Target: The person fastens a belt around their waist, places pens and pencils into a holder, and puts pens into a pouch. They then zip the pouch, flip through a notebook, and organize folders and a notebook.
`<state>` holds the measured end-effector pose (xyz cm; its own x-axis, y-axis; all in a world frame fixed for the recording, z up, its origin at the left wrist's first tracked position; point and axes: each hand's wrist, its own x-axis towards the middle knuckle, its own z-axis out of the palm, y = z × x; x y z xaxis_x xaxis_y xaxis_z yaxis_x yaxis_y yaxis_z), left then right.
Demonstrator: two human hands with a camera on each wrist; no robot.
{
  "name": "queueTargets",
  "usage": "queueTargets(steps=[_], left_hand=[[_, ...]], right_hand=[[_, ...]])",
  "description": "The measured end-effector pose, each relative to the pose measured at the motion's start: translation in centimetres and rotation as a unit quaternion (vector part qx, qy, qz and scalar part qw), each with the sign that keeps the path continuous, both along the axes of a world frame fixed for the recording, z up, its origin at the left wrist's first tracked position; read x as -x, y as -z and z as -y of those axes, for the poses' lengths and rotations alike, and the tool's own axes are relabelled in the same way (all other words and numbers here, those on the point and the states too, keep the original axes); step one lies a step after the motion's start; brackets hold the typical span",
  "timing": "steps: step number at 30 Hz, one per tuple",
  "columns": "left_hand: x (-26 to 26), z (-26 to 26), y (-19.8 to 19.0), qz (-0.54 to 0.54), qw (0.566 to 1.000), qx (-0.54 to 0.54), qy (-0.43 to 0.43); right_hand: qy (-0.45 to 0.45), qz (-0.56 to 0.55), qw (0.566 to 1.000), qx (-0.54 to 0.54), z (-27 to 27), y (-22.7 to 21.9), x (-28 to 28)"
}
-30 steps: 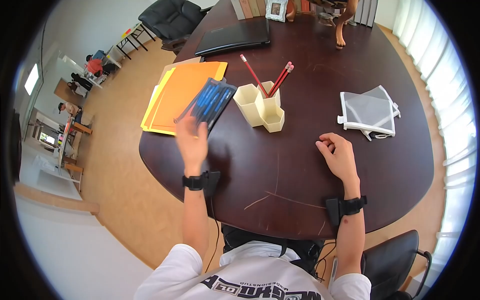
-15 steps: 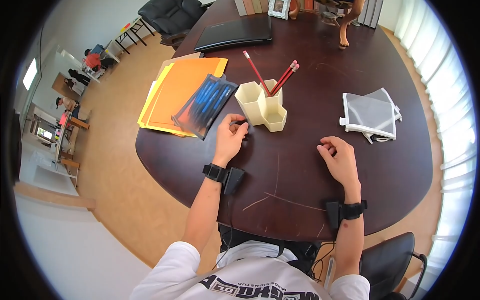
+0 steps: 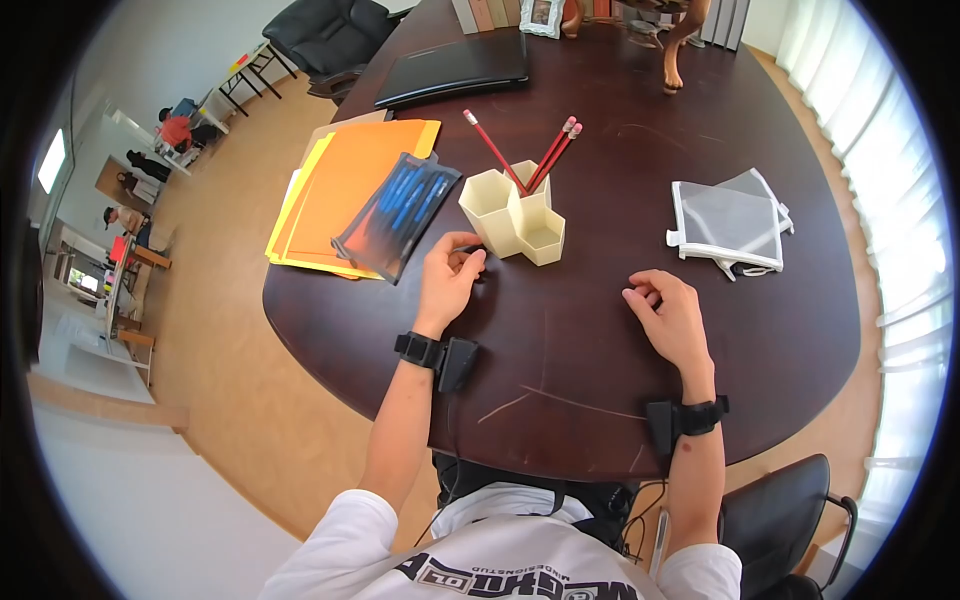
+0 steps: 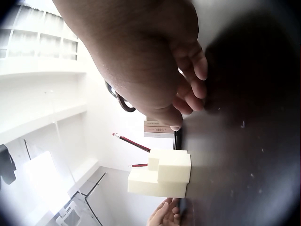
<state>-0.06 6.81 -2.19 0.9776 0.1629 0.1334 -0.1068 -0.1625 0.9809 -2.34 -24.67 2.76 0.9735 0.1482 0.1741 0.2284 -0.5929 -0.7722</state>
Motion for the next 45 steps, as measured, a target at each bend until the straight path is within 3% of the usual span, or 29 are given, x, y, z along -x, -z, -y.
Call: queueTargets(steps=[8, 17, 22, 23, 25, 28, 31, 32, 35, 38, 41, 45], left_hand=[[0.2, -0.2, -0.5, -0.028, 0.999, -0.029, 0.021], [0.2, -0.1, 0.1, 0.014, 1.000, -0.026, 0.009], [0.0, -0.6, 0.4, 0.020, 0.999, -0.030, 0.031], [0.0, -0.6, 0.3, 0.017, 0.999, -0.032, 0.029], [0.0, -0.6, 0.2, 0.015, 0.999, -0.030, 0.028], [0.0, -0.5, 0.0, 0.010, 0.999, -0.033, 0.032], [0.1, -0.5, -0.1, 0.008, 0.999, -0.030, 0.034], [0.1, -0.4, -0.1, 0.006, 0.999, -0.030, 0.032], [0.2, -0.4, -0.2, 0.002, 0.999, -0.033, 0.029], [0.2, -0.5, -0.2, 0.003, 0.999, -0.030, 0.028], [0.1, -0.4, -0.1, 0.002, 0.999, -0.024, 0.027], [0.2, -0.4, -0.1, 0.003, 0.999, -0.020, 0.029]], right_hand=[[0.001, -0.003, 1.000, -0.005, 0.1, 0.1, 0.0], [0.010, 0.028, 0.998, -0.047, 0.7, 0.3, 0.0], [0.244, 0.147, 0.939, -0.192, 5.6, 0.3, -1.4], [0.270, 0.194, 0.927, -0.176, 6.9, 0.4, -1.5], [0.313, 0.138, 0.936, -0.078, 8.6, -0.3, -1.2], [0.248, 0.200, 0.934, 0.162, 10.0, 0.1, -1.5], [0.195, 0.163, 0.939, 0.230, 10.5, 0.3, -2.7], [0.174, 0.216, 0.923, 0.268, 11.0, 1.1, -3.2], [0.111, 0.227, 0.925, 0.284, 12.7, 2.5, -5.3], [0.135, 0.215, 0.932, 0.258, 12.5, 0.8, -5.6], [0.097, 0.222, 0.943, 0.227, 11.6, -0.6, -5.5], [0.089, 0.235, 0.926, 0.281, 11.1, 1.5, -6.1]])
